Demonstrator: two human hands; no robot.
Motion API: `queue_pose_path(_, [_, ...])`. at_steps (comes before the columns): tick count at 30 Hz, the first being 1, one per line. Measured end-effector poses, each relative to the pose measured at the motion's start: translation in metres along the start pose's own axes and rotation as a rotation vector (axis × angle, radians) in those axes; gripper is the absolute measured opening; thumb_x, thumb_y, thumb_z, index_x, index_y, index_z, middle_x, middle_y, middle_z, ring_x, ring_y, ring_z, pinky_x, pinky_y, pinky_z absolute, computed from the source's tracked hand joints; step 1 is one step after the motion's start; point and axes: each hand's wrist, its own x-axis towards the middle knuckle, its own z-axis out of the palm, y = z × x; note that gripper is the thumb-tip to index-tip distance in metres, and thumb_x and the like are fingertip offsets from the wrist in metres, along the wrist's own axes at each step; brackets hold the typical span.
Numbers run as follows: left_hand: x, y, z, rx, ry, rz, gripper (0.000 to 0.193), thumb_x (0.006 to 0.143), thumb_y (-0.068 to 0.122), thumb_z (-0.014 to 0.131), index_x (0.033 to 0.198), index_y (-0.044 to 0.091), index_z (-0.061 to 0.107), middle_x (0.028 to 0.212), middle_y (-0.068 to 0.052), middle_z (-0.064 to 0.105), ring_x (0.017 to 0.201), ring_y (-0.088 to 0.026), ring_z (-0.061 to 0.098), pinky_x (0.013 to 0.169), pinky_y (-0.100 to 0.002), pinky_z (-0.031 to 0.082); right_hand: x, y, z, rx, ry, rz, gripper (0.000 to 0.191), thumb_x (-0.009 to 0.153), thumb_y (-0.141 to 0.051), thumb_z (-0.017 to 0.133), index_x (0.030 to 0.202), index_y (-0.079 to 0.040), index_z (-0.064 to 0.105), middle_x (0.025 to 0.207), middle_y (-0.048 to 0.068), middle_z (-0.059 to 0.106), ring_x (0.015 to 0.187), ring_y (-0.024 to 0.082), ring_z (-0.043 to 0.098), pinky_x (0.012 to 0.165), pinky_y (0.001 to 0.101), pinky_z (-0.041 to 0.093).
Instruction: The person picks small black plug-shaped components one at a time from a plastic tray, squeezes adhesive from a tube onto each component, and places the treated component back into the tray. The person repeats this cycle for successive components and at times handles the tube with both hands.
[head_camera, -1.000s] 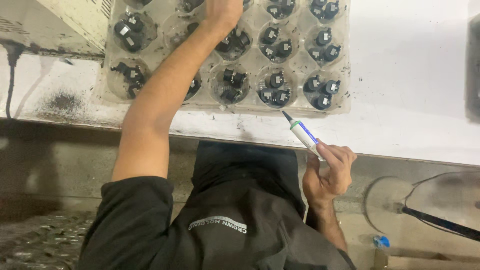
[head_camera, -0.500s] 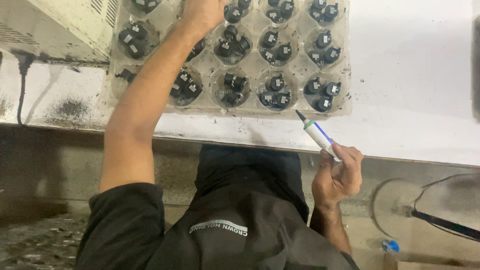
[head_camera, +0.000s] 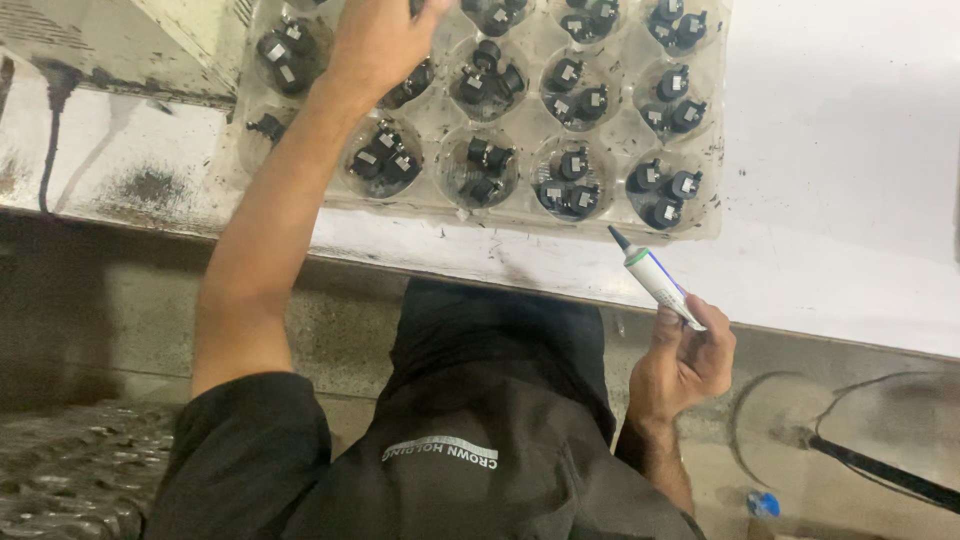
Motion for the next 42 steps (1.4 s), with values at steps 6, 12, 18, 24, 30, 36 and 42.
queue_pose_path(6, [-0.117, 0.011, -0.094, -0.356, 0.273, -0.165, 0.028, 0.11, 0.02, 0.071, 0.134, 0.005, 0.068, 0.121, -0.007, 0.073, 0.101, -0.017, 0.066, 0.079, -0.029, 0.056, -0.007, -0.003, 0.012, 0.116, -0.073, 0.095, 0.023, 0.111, -0.003, 0.066, 0.131, 0.006, 0.06, 0.117, 0.014, 0.067, 0.101, 0.017, 0.068, 0.09, 0.0276, 0.054])
queue_pose_path(12, [-0.221, 0.003, -0.102, -0.357, 0.516, -0.372, 0.024, 0.109, 0.017, 0.068, 0.128, 0.003, 0.067, 0.115, -0.004, 0.073, 0.096, -0.011, 0.066, 0.073, -0.025, 0.053, -0.011, -0.012, 0.027, 0.148, -0.18, 0.175, 0.029, 0.113, -0.01, 0.065, 0.135, 0.007, 0.058, 0.11, 0.016, 0.069, 0.097, 0.016, 0.067, 0.087, 0.0258, 0.051])
queue_pose_path(18, [-0.25, -0.031, -0.088, -0.166, 0.825, -0.508, 0.015, 0.104, 0.012, 0.066, 0.117, 0.006, 0.07, 0.107, -0.005, 0.072, 0.088, -0.015, 0.065, 0.068, -0.03, 0.048, -0.01, -0.011, 0.032, 0.193, -0.209, 0.152, 0.028, 0.114, -0.006, 0.066, 0.137, 0.008, 0.057, 0.102, 0.016, 0.069, 0.097, 0.018, 0.066, 0.093, 0.0275, 0.05])
queue_pose_path(24, [-0.224, -0.114, -0.106, 0.244, 0.75, -0.4, 0.02, 0.097, 0.004, 0.068, 0.117, 0.006, 0.067, 0.113, -0.014, 0.067, 0.104, -0.033, 0.06, 0.087, -0.044, 0.052, -0.007, -0.012, 0.035, 0.218, -0.214, 0.139, 0.028, 0.113, -0.006, 0.066, 0.136, 0.009, 0.056, 0.103, 0.016, 0.067, 0.096, 0.018, 0.066, 0.093, 0.0279, 0.05])
queue_pose_path(30, [-0.183, -0.159, -0.124, 0.559, 0.529, -0.332, 0.033, 0.086, -0.002, 0.064, 0.116, 0.009, 0.071, 0.115, -0.014, 0.067, 0.11, -0.04, 0.057, 0.09, -0.051, 0.051, -0.006, -0.016, 0.035, 0.188, -0.205, 0.127, 0.028, 0.113, -0.005, 0.064, 0.136, 0.01, 0.056, 0.103, 0.016, 0.067, 0.096, 0.018, 0.067, 0.095, 0.0292, 0.052])
queue_pose_path(36, [-0.184, -0.158, -0.126, 0.682, 0.412, -0.34, 0.025, 0.083, 0.002, 0.069, 0.105, 0.011, 0.075, 0.106, -0.01, 0.068, 0.103, -0.036, 0.059, 0.082, -0.05, 0.05, -0.005, -0.019, 0.035, 0.156, -0.21, 0.135, 0.027, 0.115, -0.004, 0.061, 0.138, 0.01, 0.056, 0.102, 0.016, 0.067, 0.098, 0.018, 0.068, 0.094, 0.0288, 0.053])
queue_pose_path(42, [-0.19, -0.151, -0.122, 0.649, 0.342, -0.442, 0.023, 0.084, 0.006, 0.073, 0.106, 0.003, 0.066, 0.107, -0.015, 0.066, 0.106, -0.04, 0.058, 0.084, -0.05, 0.052, -0.004, -0.022, 0.038, 0.143, -0.203, 0.13, 0.026, 0.115, -0.004, 0.06, 0.137, 0.008, 0.056, 0.106, 0.015, 0.068, 0.1, 0.017, 0.067, 0.092, 0.028, 0.052])
